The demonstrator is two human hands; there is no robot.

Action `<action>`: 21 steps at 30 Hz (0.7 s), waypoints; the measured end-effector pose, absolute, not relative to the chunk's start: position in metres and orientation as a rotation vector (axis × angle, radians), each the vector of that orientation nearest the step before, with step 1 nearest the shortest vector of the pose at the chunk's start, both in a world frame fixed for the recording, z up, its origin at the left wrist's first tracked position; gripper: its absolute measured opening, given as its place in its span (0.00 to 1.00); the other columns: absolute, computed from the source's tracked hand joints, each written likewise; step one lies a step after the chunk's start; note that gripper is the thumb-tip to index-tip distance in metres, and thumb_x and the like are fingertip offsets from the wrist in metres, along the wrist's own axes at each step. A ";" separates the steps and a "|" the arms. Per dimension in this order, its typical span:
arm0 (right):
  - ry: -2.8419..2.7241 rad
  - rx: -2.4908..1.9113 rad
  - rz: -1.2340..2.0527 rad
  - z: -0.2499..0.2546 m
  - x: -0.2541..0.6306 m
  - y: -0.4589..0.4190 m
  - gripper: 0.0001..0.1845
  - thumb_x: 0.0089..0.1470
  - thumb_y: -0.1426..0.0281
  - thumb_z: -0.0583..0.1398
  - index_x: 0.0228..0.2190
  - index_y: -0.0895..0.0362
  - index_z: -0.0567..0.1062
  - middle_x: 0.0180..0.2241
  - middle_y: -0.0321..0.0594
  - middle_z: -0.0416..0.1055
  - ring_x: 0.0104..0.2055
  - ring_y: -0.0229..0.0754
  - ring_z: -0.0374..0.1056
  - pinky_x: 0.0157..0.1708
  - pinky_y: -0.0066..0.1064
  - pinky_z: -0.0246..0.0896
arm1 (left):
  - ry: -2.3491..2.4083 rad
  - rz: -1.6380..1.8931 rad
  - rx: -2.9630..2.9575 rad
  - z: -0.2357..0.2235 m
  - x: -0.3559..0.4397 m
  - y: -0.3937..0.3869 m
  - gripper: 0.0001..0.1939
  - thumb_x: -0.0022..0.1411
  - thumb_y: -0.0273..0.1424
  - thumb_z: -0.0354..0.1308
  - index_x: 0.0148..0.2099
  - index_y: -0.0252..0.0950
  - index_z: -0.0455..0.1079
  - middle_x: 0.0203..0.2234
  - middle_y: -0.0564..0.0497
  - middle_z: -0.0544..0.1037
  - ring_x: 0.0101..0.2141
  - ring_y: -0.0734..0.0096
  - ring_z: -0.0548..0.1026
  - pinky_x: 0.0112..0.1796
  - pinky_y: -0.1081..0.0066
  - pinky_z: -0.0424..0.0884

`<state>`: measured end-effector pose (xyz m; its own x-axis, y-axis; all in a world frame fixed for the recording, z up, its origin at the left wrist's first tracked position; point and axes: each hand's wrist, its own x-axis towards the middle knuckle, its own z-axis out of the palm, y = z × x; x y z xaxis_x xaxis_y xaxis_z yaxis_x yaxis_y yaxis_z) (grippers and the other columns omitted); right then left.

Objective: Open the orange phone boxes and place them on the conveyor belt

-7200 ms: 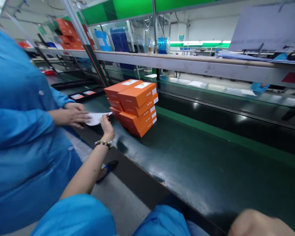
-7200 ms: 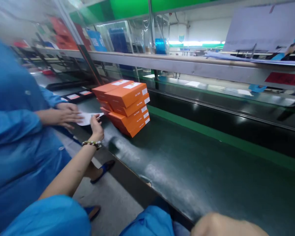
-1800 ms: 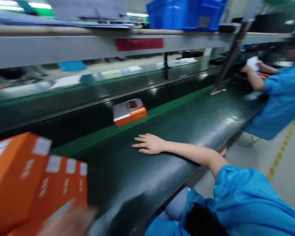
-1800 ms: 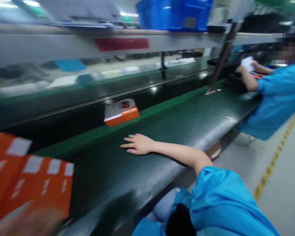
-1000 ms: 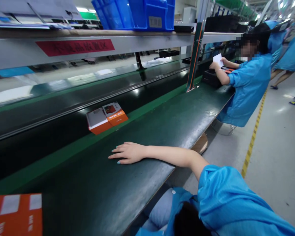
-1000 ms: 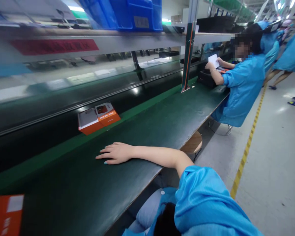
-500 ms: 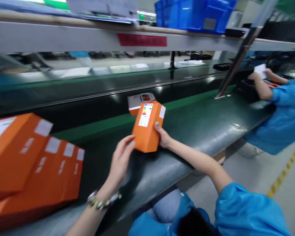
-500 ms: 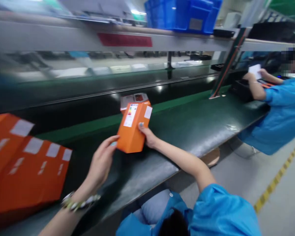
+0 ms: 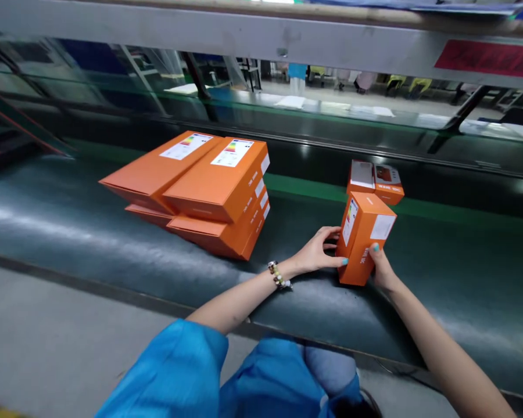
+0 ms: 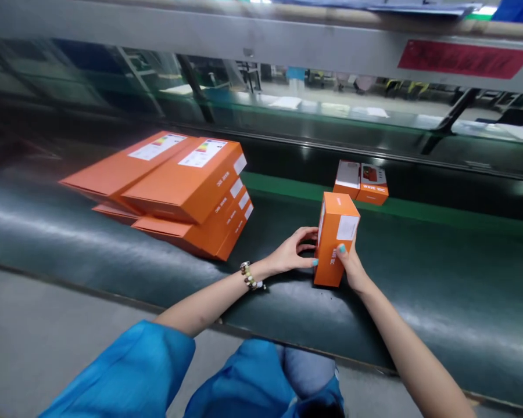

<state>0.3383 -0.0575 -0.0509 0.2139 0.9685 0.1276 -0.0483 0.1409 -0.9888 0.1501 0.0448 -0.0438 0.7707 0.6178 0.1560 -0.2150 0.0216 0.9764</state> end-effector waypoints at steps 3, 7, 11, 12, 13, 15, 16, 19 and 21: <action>-1.095 -1.151 1.060 -0.045 0.334 -0.062 0.50 0.58 0.40 0.62 0.70 0.47 0.51 0.67 0.46 0.60 0.68 0.56 0.59 0.70 0.53 0.55 | 0.306 0.640 1.534 -0.043 0.146 0.050 0.42 0.48 0.36 0.77 0.64 0.40 0.65 0.60 0.40 0.60 0.60 0.48 0.67 0.64 0.44 0.65; -1.061 -1.136 1.124 -0.036 0.331 -0.060 0.48 0.56 0.40 0.63 0.68 0.49 0.58 0.64 0.47 0.64 0.66 0.58 0.61 0.68 0.53 0.59 | 0.373 0.666 1.564 -0.042 0.146 0.051 0.42 0.47 0.38 0.76 0.62 0.36 0.66 0.58 0.39 0.63 0.57 0.50 0.70 0.61 0.45 0.68; -0.997 -1.085 1.112 -0.028 0.324 -0.052 0.48 0.55 0.45 0.67 0.68 0.44 0.56 0.65 0.43 0.63 0.66 0.57 0.62 0.67 0.55 0.61 | 0.515 0.679 1.318 -0.041 0.150 0.048 0.38 0.51 0.44 0.72 0.59 0.31 0.67 0.57 0.35 0.69 0.57 0.48 0.70 0.62 0.46 0.65; -0.978 -1.084 1.078 -0.026 0.323 -0.049 0.47 0.55 0.47 0.68 0.68 0.43 0.56 0.65 0.41 0.62 0.66 0.57 0.61 0.67 0.54 0.60 | 0.529 0.677 1.241 -0.040 0.151 0.046 0.36 0.52 0.45 0.71 0.58 0.31 0.67 0.56 0.35 0.71 0.57 0.48 0.70 0.62 0.47 0.64; -0.960 -1.086 1.048 -0.024 0.323 -0.047 0.45 0.55 0.49 0.68 0.67 0.44 0.58 0.65 0.41 0.63 0.67 0.56 0.60 0.68 0.54 0.58 | 0.535 0.673 1.173 -0.040 0.152 0.045 0.36 0.53 0.46 0.70 0.57 0.31 0.67 0.56 0.35 0.72 0.58 0.48 0.70 0.63 0.47 0.63; -0.936 -1.095 1.018 -0.020 0.323 -0.044 0.41 0.56 0.50 0.67 0.65 0.45 0.62 0.63 0.42 0.65 0.66 0.57 0.61 0.67 0.54 0.58 | 0.537 0.653 1.062 -0.039 0.153 0.042 0.35 0.52 0.46 0.70 0.55 0.31 0.68 0.56 0.35 0.73 0.58 0.47 0.70 0.62 0.48 0.64; -0.924 -1.104 1.012 -0.018 0.324 -0.044 0.40 0.57 0.51 0.67 0.65 0.46 0.63 0.62 0.43 0.66 0.65 0.58 0.63 0.66 0.54 0.60 | 0.541 0.646 1.024 -0.039 0.154 0.041 0.34 0.52 0.46 0.70 0.54 0.31 0.68 0.56 0.35 0.73 0.58 0.47 0.71 0.62 0.49 0.64; -0.900 -1.160 0.985 -0.012 0.327 -0.043 0.42 0.55 0.51 0.67 0.66 0.48 0.63 0.61 0.44 0.69 0.62 0.59 0.66 0.63 0.53 0.64 | 0.552 0.646 0.978 -0.038 0.156 0.037 0.34 0.52 0.47 0.69 0.54 0.31 0.68 0.56 0.36 0.73 0.58 0.48 0.71 0.62 0.50 0.64; -0.906 -1.187 0.968 -0.009 0.327 -0.045 0.43 0.55 0.52 0.67 0.67 0.47 0.61 0.62 0.43 0.68 0.62 0.59 0.66 0.63 0.53 0.64 | 0.553 0.660 0.975 -0.037 0.156 0.035 0.34 0.52 0.47 0.69 0.54 0.30 0.68 0.57 0.35 0.73 0.59 0.47 0.70 0.62 0.51 0.64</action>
